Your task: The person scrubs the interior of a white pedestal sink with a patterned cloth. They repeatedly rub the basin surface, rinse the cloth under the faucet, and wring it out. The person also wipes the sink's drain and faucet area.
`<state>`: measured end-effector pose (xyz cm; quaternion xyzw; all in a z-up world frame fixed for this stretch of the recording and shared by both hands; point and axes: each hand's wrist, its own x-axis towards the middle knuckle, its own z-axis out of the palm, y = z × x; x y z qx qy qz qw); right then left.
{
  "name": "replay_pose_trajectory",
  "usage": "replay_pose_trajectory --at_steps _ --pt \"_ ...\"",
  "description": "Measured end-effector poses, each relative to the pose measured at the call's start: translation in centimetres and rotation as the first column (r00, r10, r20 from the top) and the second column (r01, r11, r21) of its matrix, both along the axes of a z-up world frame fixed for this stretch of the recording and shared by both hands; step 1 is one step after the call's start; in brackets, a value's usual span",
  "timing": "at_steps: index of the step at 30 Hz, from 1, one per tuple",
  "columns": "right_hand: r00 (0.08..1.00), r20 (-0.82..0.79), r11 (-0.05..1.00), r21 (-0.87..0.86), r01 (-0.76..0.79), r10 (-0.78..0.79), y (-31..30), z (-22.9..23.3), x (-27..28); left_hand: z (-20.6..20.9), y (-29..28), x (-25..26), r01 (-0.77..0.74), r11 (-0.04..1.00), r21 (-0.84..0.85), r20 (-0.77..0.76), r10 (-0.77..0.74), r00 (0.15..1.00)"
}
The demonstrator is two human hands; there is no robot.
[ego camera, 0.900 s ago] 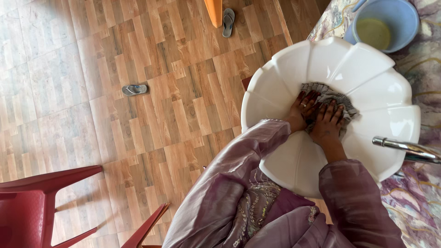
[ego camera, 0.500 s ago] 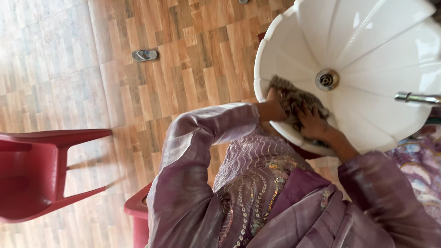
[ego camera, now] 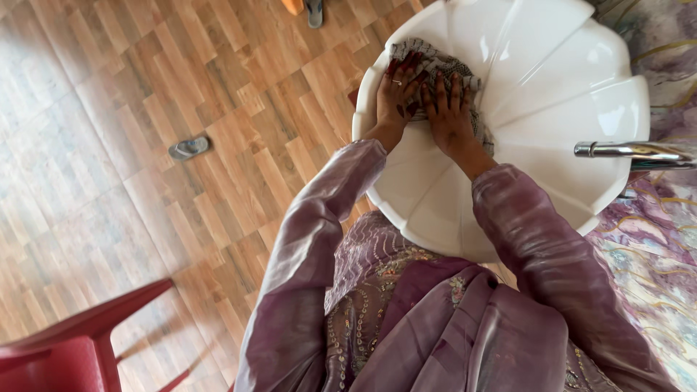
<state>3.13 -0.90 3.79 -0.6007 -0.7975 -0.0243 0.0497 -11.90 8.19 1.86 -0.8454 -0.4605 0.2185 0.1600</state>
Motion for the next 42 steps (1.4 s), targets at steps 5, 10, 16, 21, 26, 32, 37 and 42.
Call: replay_pose_trajectory --at_steps 5,10,16,21,26,32,37,42 --pt "0.971 0.198 0.976 0.198 0.092 -0.132 5.4 1.8 7.4 -1.6 4.8 7.1 0.111 0.992 0.064 0.203 -0.122 0.972" --pt "0.933 0.186 0.934 0.250 0.256 -0.306 6.2 1.8 10.2 0.4 4.2 12.7 0.105 0.983 0.149 0.296 -0.145 0.944" --pt "0.886 0.068 0.868 0.248 0.431 -0.459 6.2 0.4 8.2 1.1 5.2 13.0 0.223 0.974 0.043 0.317 -0.225 0.921" --pt "0.832 -0.002 0.788 0.319 0.526 -0.555 5.5 -0.9 6.1 1.1 4.7 11.7 0.283 0.955 0.089 0.310 -0.297 0.903" --pt "0.725 0.109 0.732 0.045 0.680 -0.680 1.1 -0.4 3.3 0.9 1.2 10.5 0.388 0.922 0.003 0.340 -0.366 0.867" --pt "0.702 0.197 0.699 -0.095 0.709 -0.685 -6.4 -2.1 1.3 2.0 -3.8 7.2 0.459 0.867 -0.193 0.413 -0.353 0.840" --pt "0.634 0.360 0.594 -0.228 0.771 -0.685 -11.6 -2.2 -2.2 1.9 -8.3 4.3 0.508 0.785 -0.355 0.290 -0.424 0.858" --pt "0.647 0.549 0.495 -0.420 0.760 -0.528 -16.4 1.4 -9.8 1.0 -13.1 -1.7 0.745 0.556 -0.368 0.452 -0.594 0.666"
